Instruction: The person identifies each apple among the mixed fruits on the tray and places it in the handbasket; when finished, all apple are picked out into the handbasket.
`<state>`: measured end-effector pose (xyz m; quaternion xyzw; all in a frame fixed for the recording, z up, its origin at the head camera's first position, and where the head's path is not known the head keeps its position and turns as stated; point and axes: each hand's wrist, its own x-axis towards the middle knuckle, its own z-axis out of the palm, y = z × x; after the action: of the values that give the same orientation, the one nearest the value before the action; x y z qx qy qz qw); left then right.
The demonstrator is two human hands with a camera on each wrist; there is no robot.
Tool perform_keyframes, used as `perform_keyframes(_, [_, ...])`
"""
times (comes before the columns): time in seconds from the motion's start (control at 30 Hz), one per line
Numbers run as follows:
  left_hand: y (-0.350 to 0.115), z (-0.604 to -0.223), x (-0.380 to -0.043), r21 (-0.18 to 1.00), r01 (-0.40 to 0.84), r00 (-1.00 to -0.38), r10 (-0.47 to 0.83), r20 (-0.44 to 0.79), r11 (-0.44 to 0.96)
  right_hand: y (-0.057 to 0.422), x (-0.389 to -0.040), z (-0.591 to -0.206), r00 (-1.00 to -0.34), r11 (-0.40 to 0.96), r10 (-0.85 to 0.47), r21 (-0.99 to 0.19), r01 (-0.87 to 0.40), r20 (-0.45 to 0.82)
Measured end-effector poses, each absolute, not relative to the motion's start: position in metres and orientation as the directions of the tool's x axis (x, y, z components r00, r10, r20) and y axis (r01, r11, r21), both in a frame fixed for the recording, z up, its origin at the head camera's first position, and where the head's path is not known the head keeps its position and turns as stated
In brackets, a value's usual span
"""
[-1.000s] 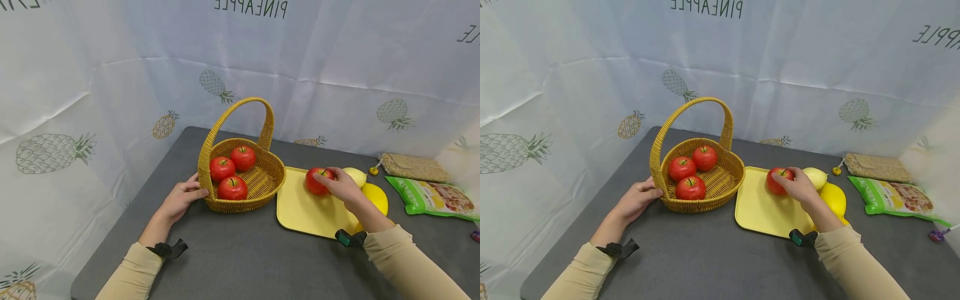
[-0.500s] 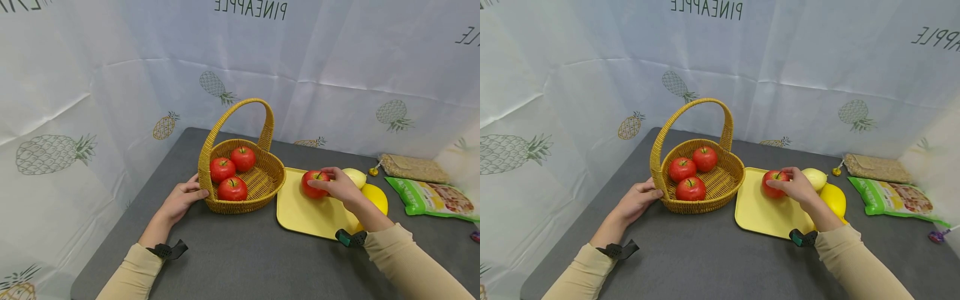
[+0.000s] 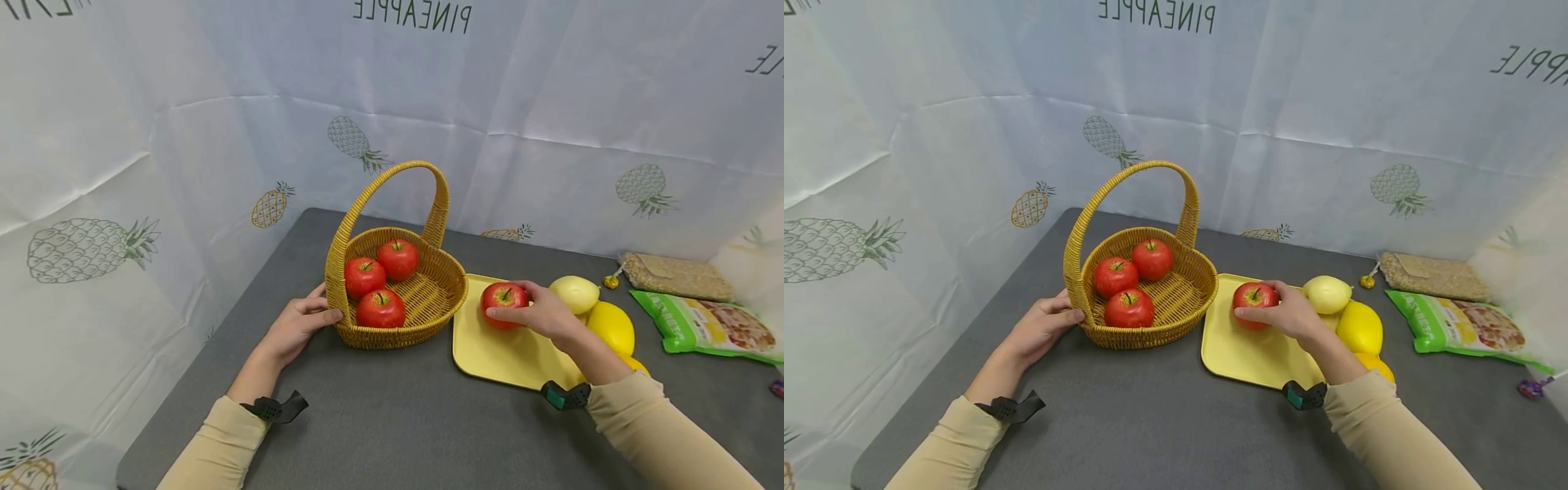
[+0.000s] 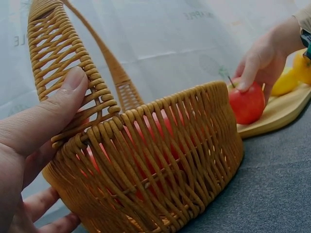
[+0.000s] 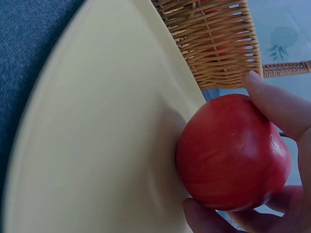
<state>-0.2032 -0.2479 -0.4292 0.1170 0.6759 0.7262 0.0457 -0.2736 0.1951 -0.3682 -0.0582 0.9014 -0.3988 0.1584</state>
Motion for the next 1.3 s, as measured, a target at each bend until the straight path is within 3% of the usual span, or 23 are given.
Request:
perform_keyframes(0.27, [-0.248, -0.431, -0.205, 0.993, 0.095, -0.969, 0.222, 0.110, -0.074, 0.190, -0.272, -0.371, -0.935, 0.669, -0.281, -0.743, -0.028, -0.217])
perform_keyframes(0.43, [-0.248, -0.432, -0.205, 0.993, 0.090, -0.969, 0.225, 0.104, -0.071, 0.187, -0.271, -0.372, -0.957, 0.641, -0.242, -0.767, -0.035, -0.159])
perform_keyframes(0.9, [-0.249, -0.433, -0.207, 0.994, 0.098, -0.970, 0.220, 0.107, -0.053, 0.171, -0.271, -0.343, -0.966, 0.547, -0.221, -0.837, -0.012, -0.130])
perform_keyframes(1.3, [-0.250, -0.433, -0.206, 0.994, 0.096, -0.971, 0.216, 0.104, -0.045, 0.150, -0.268, -0.329, -0.961, 0.550, -0.266, -0.830, -0.088, -0.075])
